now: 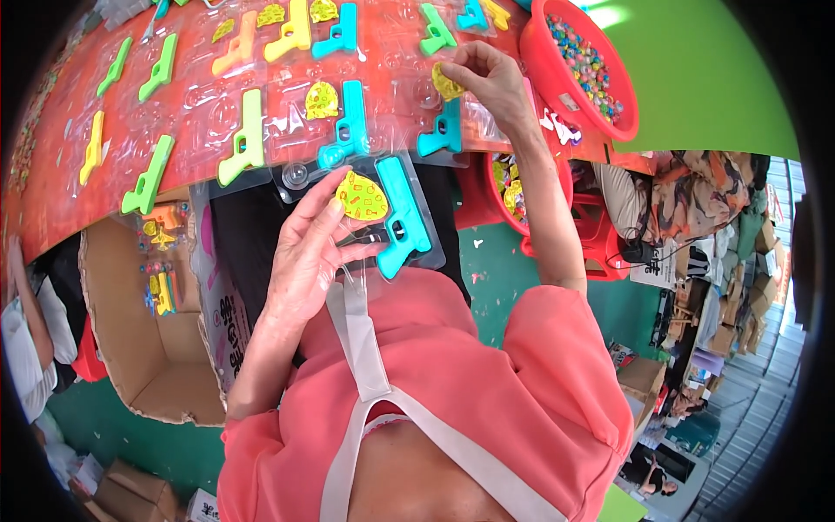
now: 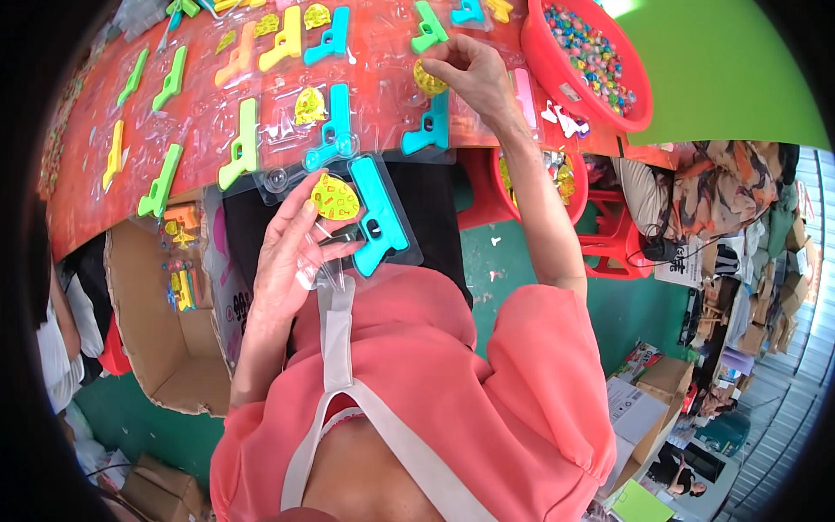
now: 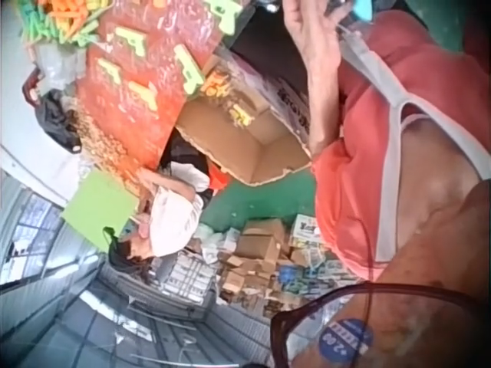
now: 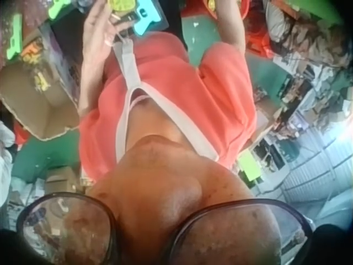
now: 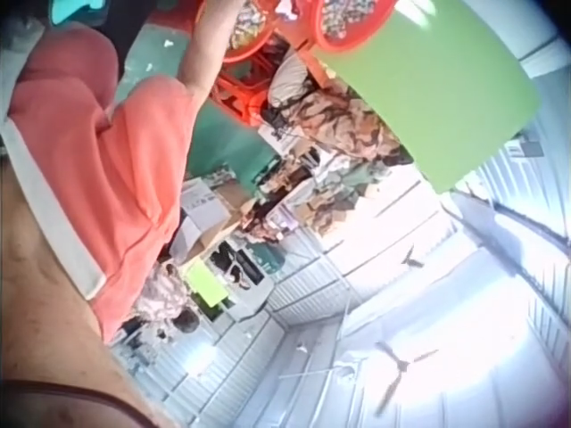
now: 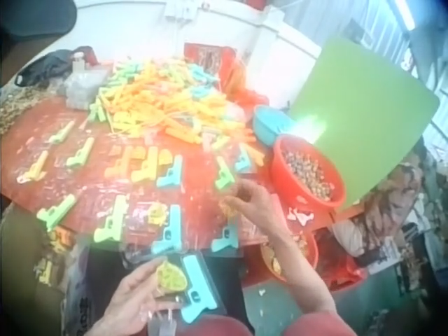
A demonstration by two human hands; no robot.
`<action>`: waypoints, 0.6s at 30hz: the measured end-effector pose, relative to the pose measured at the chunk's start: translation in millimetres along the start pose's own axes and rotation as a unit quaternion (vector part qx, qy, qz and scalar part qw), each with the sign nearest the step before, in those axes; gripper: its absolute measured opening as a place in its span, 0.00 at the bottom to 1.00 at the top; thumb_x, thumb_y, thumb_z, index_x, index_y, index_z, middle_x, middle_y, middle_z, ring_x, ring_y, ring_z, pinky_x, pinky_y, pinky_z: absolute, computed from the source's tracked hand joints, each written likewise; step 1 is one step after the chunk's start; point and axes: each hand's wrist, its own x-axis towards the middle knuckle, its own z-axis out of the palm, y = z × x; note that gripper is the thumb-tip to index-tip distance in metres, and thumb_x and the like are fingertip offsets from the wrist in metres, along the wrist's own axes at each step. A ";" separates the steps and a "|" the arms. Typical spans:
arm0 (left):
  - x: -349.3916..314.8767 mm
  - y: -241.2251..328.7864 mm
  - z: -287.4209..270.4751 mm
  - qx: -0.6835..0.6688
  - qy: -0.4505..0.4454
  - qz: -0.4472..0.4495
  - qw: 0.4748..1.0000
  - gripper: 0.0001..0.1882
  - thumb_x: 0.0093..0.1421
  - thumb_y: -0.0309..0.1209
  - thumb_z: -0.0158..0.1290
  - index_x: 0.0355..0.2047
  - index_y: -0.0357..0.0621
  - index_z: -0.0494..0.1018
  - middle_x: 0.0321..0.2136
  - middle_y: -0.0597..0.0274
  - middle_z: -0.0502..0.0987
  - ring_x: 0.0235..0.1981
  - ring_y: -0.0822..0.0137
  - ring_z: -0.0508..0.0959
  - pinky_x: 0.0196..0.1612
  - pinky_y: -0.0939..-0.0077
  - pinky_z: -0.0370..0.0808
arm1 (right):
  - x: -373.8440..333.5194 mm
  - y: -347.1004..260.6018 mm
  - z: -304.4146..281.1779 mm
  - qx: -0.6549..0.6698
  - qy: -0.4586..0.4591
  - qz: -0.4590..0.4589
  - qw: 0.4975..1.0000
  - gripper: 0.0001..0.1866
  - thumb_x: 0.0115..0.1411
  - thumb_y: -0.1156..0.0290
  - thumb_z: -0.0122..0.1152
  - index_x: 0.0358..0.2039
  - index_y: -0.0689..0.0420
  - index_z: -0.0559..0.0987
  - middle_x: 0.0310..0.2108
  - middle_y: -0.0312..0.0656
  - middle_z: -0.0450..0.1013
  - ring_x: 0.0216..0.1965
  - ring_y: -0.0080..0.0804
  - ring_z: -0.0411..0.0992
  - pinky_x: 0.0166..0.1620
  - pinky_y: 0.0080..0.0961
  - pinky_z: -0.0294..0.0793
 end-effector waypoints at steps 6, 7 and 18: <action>6.4 1.3 1.5 0.010 -0.007 0.005 1.000 0.25 0.70 0.37 0.41 0.64 0.39 0.56 0.51 0.50 0.72 0.51 0.51 0.76 0.46 0.53 0.80 | -14.8 -13.5 15.2 -0.323 0.144 -0.161 0.922 0.08 0.55 0.73 0.66 0.32 0.61 0.77 0.26 0.33 0.70 0.27 0.17 0.67 0.29 0.18 0.67; 7.4 2.9 2.6 0.000 -0.008 0.006 1.000 0.24 0.70 0.37 0.41 0.63 0.39 0.57 0.51 0.52 0.72 0.51 0.55 0.76 0.46 0.54 0.80 | -18.8 -27.5 18.5 -0.283 0.126 -0.149 0.939 0.08 0.55 0.73 0.67 0.32 0.61 0.77 0.27 0.34 0.71 0.27 0.19 0.67 0.29 0.19 0.66; 9.6 -4.7 4.7 0.012 -0.024 0.000 1.000 0.25 0.71 0.41 0.40 0.62 0.39 0.59 0.52 0.56 0.70 0.51 0.60 0.75 0.45 0.57 0.81 | -80.9 -109.2 74.9 -0.208 -0.185 -0.213 0.937 0.22 0.48 0.63 0.69 0.43 0.56 0.76 0.35 0.42 0.69 0.39 0.43 0.69 0.41 0.36 0.68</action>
